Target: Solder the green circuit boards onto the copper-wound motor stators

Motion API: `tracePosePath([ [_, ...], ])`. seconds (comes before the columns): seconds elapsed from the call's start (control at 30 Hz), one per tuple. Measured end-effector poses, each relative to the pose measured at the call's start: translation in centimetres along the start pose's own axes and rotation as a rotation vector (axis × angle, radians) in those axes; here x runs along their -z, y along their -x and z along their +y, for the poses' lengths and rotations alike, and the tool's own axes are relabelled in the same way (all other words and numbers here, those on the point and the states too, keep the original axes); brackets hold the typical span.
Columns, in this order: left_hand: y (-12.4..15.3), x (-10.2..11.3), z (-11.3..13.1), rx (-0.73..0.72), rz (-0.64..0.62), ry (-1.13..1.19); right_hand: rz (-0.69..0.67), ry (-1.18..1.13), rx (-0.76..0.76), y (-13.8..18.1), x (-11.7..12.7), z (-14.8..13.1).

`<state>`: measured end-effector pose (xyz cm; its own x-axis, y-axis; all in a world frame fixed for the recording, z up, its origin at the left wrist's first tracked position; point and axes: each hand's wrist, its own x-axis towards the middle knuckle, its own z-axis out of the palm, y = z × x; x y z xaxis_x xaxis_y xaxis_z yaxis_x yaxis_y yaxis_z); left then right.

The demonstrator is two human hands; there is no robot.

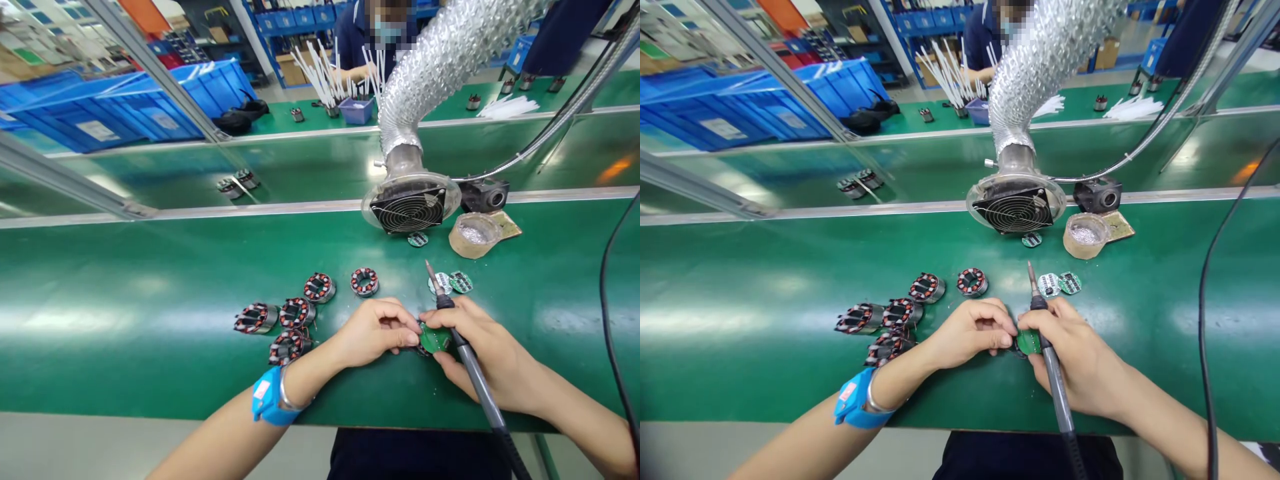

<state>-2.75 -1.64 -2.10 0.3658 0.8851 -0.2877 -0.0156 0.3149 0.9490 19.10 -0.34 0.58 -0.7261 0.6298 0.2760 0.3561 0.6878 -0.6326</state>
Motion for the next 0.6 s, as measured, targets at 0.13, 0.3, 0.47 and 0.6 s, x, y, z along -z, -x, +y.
tracePosePath([
  [0.13,-0.2,-0.6,0.8,-0.068,0.019,-0.215,-0.024,-0.011,0.012,0.1,0.2,0.2],
  [0.3,-0.3,-1.0,1.6,-0.060,0.042,-0.340,0.120,0.007,0.026,0.3,0.3,0.3],
  [0.47,-0.1,-1.0,1.8,-0.091,0.032,-0.365,0.236,-0.007,0.000,-0.1,0.0,-0.5],
  [0.6,-0.1,-1.1,1.6,-0.075,-0.002,-0.297,0.193,0.010,0.018,0.0,-0.6,-0.9],
])
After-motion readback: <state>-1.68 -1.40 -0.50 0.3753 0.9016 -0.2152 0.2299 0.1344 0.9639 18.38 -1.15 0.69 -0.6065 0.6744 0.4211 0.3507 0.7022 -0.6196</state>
